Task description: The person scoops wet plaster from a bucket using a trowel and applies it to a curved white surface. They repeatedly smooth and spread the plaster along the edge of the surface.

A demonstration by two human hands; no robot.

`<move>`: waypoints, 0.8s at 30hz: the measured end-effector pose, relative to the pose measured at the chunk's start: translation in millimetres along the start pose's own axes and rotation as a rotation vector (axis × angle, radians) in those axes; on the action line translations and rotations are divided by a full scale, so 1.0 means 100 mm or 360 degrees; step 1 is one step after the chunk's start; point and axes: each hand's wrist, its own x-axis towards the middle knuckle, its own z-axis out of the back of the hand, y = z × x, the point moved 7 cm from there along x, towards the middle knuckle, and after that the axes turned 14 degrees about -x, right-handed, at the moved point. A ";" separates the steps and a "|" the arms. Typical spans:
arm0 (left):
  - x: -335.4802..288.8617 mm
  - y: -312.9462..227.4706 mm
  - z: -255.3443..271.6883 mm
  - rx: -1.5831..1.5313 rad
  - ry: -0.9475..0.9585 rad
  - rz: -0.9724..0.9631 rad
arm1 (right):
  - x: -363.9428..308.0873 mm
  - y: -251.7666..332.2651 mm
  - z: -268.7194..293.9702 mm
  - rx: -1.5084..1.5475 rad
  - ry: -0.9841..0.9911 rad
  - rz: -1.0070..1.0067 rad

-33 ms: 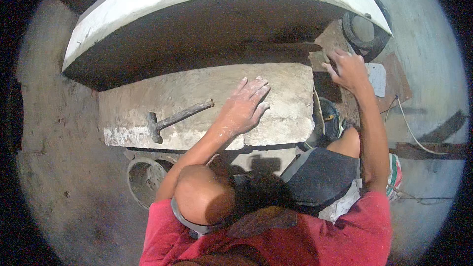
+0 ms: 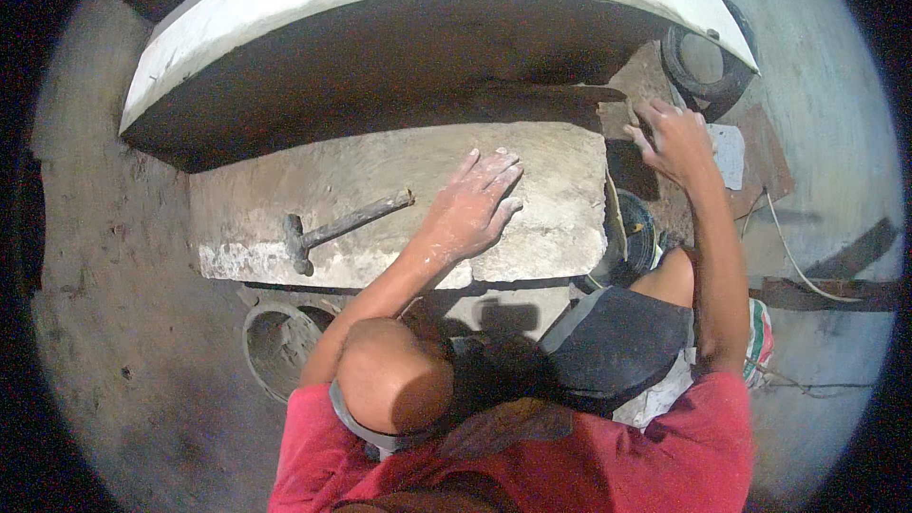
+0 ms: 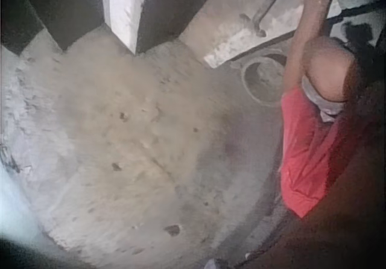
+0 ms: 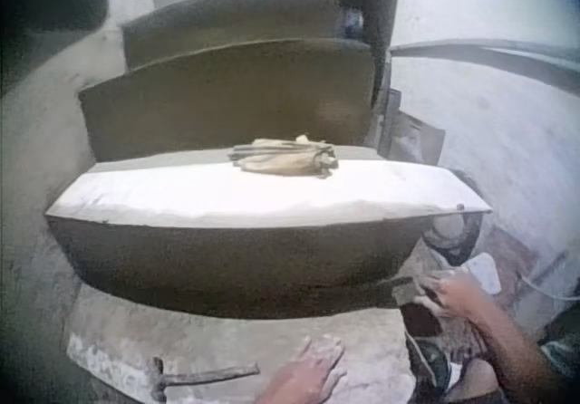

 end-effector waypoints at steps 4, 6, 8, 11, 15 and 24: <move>0.05 0.04 -0.03 0.0057 0.0005 0.0005 | 0.00 0.25 0.04 -0.0042 0.0031 0.0148; 0.06 0.05 -0.02 0.0041 0.0011 0.0024 | 0.09 0.45 -0.02 -0.0092 -0.0033 0.0246; 0.07 0.05 -0.02 0.0046 0.0041 0.0042 | 0.20 0.54 -0.08 -0.0025 -0.0087 0.0167; 0.08 0.04 -0.01 0.0042 0.0046 0.0061 | 0.38 0.60 -0.18 0.0044 -0.0004 0.0126; 0.11 0.04 0.01 0.0081 -0.0007 0.0067 | 0.50 0.60 -0.15 0.0163 -0.0003 0.0119; 0.22 0.07 0.05 0.0128 0.0019 0.0044 | 0.59 0.40 0.04 0.0300 -0.0166 0.0062</move>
